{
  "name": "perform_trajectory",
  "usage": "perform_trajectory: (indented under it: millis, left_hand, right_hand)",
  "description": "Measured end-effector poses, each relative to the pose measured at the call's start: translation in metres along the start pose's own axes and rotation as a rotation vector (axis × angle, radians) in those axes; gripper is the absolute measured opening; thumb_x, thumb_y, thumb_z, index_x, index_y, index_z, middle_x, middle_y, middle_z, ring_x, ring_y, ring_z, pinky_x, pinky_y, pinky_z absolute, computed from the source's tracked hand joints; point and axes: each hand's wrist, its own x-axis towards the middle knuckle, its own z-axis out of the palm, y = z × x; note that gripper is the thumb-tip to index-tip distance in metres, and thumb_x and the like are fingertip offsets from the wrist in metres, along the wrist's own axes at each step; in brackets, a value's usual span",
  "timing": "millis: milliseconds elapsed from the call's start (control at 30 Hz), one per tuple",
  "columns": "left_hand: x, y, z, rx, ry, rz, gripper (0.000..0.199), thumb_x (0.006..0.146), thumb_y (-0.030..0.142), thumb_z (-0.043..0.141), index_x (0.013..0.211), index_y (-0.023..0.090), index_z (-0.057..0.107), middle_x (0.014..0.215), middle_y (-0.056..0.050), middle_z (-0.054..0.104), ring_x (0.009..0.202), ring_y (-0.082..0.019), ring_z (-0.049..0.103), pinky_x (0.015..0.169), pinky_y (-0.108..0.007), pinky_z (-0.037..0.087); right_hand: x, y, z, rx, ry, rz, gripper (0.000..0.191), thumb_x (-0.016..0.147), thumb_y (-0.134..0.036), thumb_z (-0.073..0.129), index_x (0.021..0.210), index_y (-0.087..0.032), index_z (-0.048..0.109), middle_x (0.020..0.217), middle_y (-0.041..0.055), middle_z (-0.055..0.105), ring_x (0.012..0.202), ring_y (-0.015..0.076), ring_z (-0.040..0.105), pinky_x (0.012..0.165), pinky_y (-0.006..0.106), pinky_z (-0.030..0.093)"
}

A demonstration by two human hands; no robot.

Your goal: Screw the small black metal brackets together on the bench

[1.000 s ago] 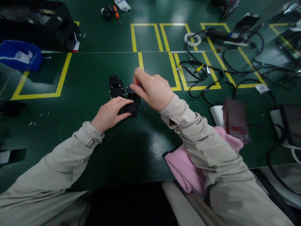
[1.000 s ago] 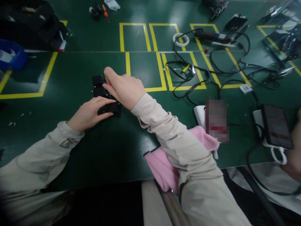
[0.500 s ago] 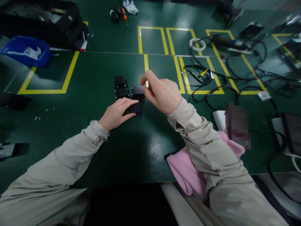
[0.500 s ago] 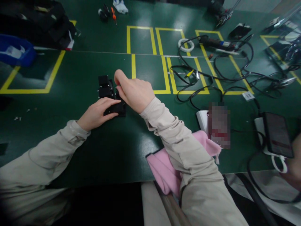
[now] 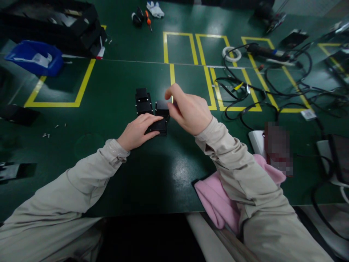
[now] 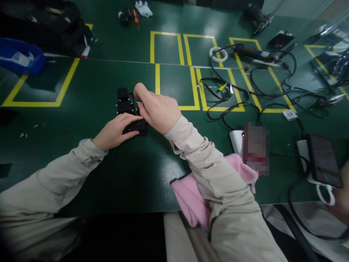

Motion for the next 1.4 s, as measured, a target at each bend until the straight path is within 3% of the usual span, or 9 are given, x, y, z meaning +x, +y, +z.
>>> perform_trajectory:
  millis: [133, 300, 500, 733, 967, 1167, 1400]
  left_hand:
    - [0.0001, -0.0001, 0.0, 0.0, 0.01, 0.014, 0.045, 0.098, 0.037, 0.054, 0.139, 0.017, 0.053, 0.13, -0.012, 0.061, 0.12, -0.027, 0.057, 0.106, -0.044, 0.046]
    - [0.0, -0.0005, 0.0007, -0.008, 0.007, 0.003, 0.045, 0.098, 0.036, 0.055, 0.139, 0.018, 0.053, 0.129, -0.012, 0.061, 0.119, -0.027, 0.057, 0.106, -0.044, 0.046]
    - [0.0, -0.0011, 0.0014, -0.023, 0.012, 0.002, 0.044, 0.097, 0.036, 0.055, 0.139, 0.02, 0.053, 0.131, -0.011, 0.061, 0.122, -0.027, 0.057, 0.108, -0.045, 0.045]
    - [-0.0005, -0.0018, 0.0013, -0.022, 0.018, 0.018, 0.044, 0.098, 0.035, 0.055, 0.139, 0.018, 0.053, 0.129, -0.012, 0.061, 0.119, -0.026, 0.058, 0.104, -0.041, 0.047]
    - [0.0, -0.0012, 0.0005, -0.016, 0.009, 0.018, 0.045, 0.098, 0.036, 0.055, 0.139, 0.017, 0.053, 0.13, -0.013, 0.061, 0.12, -0.027, 0.057, 0.104, -0.042, 0.047]
    - [-0.0003, -0.0029, 0.0013, -0.014, 0.015, 0.029, 0.045, 0.098, 0.036, 0.055, 0.139, 0.018, 0.053, 0.129, -0.012, 0.061, 0.119, -0.026, 0.058, 0.104, -0.042, 0.048]
    - [-0.0001, -0.0073, 0.0048, 0.0, 0.047, 0.07, 0.045, 0.097, 0.035, 0.059, 0.138, 0.016, 0.054, 0.128, -0.012, 0.062, 0.119, -0.027, 0.059, 0.102, -0.042, 0.049]
  right_hand:
    - [0.0, -0.0004, -0.0015, -0.028, -0.029, 0.012, 0.036, 0.1, -0.041, 0.031, 0.116, -0.02, 0.056, 0.086, 0.0025, 0.068, 0.081, 0.0171, 0.067, 0.07, 0.026, 0.04]
    - [0.0005, 0.0029, 0.0016, -0.008, 0.008, -0.005, 0.036, 0.096, -0.028, 0.033, 0.126, -0.019, 0.052, 0.092, 0.0032, 0.07, 0.083, 0.0168, 0.068, 0.067, 0.026, 0.039]
    - [-0.0006, 0.0008, -0.0002, -0.048, 0.001, 0.0, 0.039, 0.099, -0.042, 0.03, 0.116, -0.019, 0.057, 0.085, 0.0033, 0.07, 0.079, 0.0158, 0.066, 0.071, 0.025, 0.042]
    - [0.0011, 0.0015, 0.0035, -0.043, 0.012, 0.018, 0.039, 0.097, -0.029, 0.03, 0.128, -0.017, 0.051, 0.085, 0.0041, 0.071, 0.074, 0.0155, 0.067, 0.068, 0.025, 0.042]
    - [0.0005, -0.0005, -0.001, -0.046, -0.004, 0.034, 0.039, 0.099, -0.042, 0.031, 0.115, -0.018, 0.057, 0.08, 0.0038, 0.069, 0.073, 0.0161, 0.066, 0.068, 0.026, 0.04]
    - [0.0003, 0.0007, 0.0031, -0.057, 0.036, 0.009, 0.039, 0.097, -0.029, 0.03, 0.123, -0.017, 0.055, 0.085, 0.0036, 0.071, 0.075, 0.0157, 0.067, 0.064, 0.025, 0.037]
    - [-0.0012, -0.0039, 0.0015, -0.111, -0.002, 0.01, 0.045, 0.101, -0.04, 0.023, 0.117, -0.017, 0.059, 0.084, 0.0037, 0.07, 0.076, 0.0152, 0.066, 0.066, 0.025, 0.037]
